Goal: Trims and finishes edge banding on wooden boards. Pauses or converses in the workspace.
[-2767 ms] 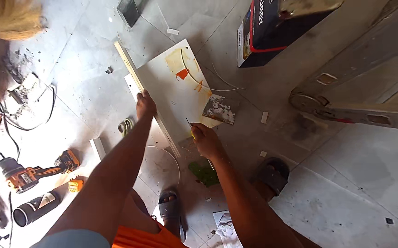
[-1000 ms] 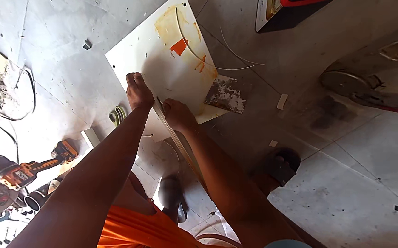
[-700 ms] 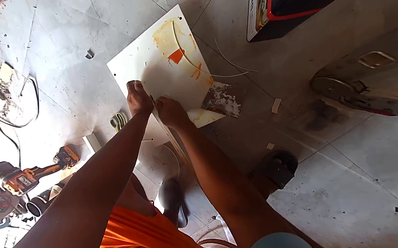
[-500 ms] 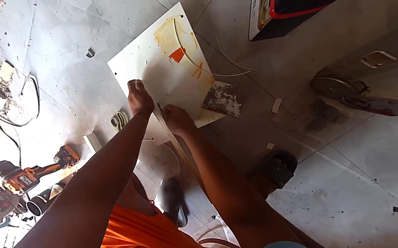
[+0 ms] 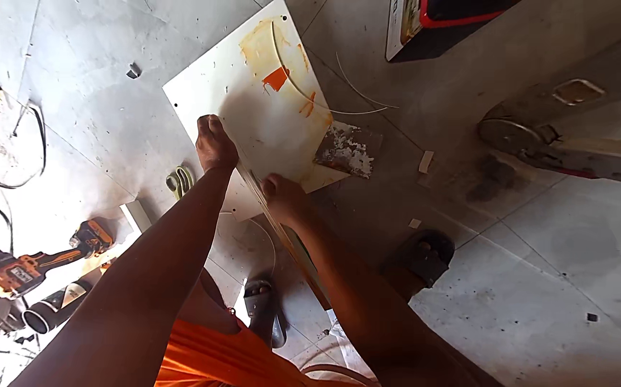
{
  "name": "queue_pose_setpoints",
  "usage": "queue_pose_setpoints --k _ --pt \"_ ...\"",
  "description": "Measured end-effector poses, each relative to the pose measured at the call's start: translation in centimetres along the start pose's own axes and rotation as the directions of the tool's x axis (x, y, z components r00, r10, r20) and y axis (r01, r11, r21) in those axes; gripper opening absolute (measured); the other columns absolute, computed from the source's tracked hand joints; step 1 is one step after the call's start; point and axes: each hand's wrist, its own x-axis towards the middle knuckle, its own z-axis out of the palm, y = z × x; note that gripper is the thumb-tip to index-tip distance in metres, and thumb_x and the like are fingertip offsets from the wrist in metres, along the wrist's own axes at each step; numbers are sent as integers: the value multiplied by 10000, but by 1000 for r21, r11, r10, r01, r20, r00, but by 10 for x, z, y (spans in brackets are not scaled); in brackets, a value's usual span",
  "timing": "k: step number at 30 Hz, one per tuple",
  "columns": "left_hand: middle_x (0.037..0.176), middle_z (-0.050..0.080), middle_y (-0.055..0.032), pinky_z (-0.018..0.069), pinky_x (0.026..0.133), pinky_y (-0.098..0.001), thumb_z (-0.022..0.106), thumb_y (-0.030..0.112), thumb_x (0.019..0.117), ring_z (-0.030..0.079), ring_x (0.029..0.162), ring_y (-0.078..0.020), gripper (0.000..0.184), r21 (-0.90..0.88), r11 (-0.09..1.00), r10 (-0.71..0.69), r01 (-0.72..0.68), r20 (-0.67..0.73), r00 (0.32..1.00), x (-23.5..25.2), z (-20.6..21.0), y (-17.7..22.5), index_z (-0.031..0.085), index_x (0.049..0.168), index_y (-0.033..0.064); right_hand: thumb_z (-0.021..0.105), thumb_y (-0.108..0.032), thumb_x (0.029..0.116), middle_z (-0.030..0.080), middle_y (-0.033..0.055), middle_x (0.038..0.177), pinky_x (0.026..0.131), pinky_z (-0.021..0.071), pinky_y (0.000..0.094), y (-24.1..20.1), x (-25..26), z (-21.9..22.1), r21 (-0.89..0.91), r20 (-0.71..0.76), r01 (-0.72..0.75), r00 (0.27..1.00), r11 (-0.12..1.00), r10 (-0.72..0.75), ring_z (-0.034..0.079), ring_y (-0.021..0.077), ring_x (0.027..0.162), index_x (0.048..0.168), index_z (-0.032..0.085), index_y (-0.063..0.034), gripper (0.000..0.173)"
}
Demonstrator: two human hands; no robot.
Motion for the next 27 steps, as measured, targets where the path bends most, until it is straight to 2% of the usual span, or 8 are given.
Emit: queue_pose_setpoints --k 4,9,10,17,20,23,25,27 --pt "1249 676 -160 476 1022 -489 225 322 1132 635 1207 -268 480 16 1000 -12 12 -13 1000 0 -1 -2 587 1319 67 331 -247 1135 686 194 1106 899 526 552 -21 34 -3 13 4 39 999 999 -39 672 344 1079 1206 626 -37 369" --pt "1260 676 -156 478 1024 -490 217 330 1129 639 1209 -269 489 21 1000 -2 2 -2 1000 0 0 -4 585 1321 71 370 -278 1135 688 204 1032 830 548 559 31 -17 20 -26 7 -52 999 998 52 688 361 977 1217 628 -44 358" --pt "1271 670 -172 476 1036 -500 216 329 1130 635 1220 -286 500 23 1000 7 -8 5 1000 -1 -2 -3 582 1330 53 372 -285 1134 690 197 1044 852 540 553 35 -24 19 -30 23 -75 997 997 76 684 353 991 1228 634 -50 365" --pt "1262 674 -157 479 1025 -492 218 321 1132 636 1215 -272 486 43 999 -3 3 -2 1000 1 -1 1 591 1307 64 334 -247 1132 683 200 1139 922 521 563 -11 21 1 -19 1 25 1000 1000 -25 665 351 1108 1233 626 -36 374" --pt "1252 678 -160 480 1023 -493 223 323 1131 641 1207 -277 486 31 1000 -5 5 3 1000 1 -1 0 594 1302 59 364 -252 1137 680 233 1107 900 539 569 38 -18 21 -47 27 -8 1000 999 9 681 380 1045 1253 613 0 373" --pt "1225 688 -181 489 1001 -538 235 343 1127 652 1187 -314 493 -9 1000 -1 1 16 1000 3 -2 1 593 1312 59 347 -295 1138 658 206 1179 961 502 481 74 -64 7 -21 132 -147 980 989 148 650 302 1071 1328 603 -11 427" --pt "1224 690 -194 494 985 -579 239 367 1125 656 1183 -347 497 -21 1000 -19 20 42 999 4 -2 -1 586 1329 75 360 -298 1139 666 196 1144 940 511 469 59 -76 -20 -25 30 -167 985 986 168 656 288 1027 1328 609 -20 418" --pt "1226 690 -202 492 973 -611 231 384 1124 653 1189 -373 508 -18 999 -33 34 60 998 3 -3 0 578 1342 83 383 -311 1135 681 210 1123 917 531 526 32 -68 -47 -67 -113 -155 983 986 147 676 335 1024 1330 601 -33 404"
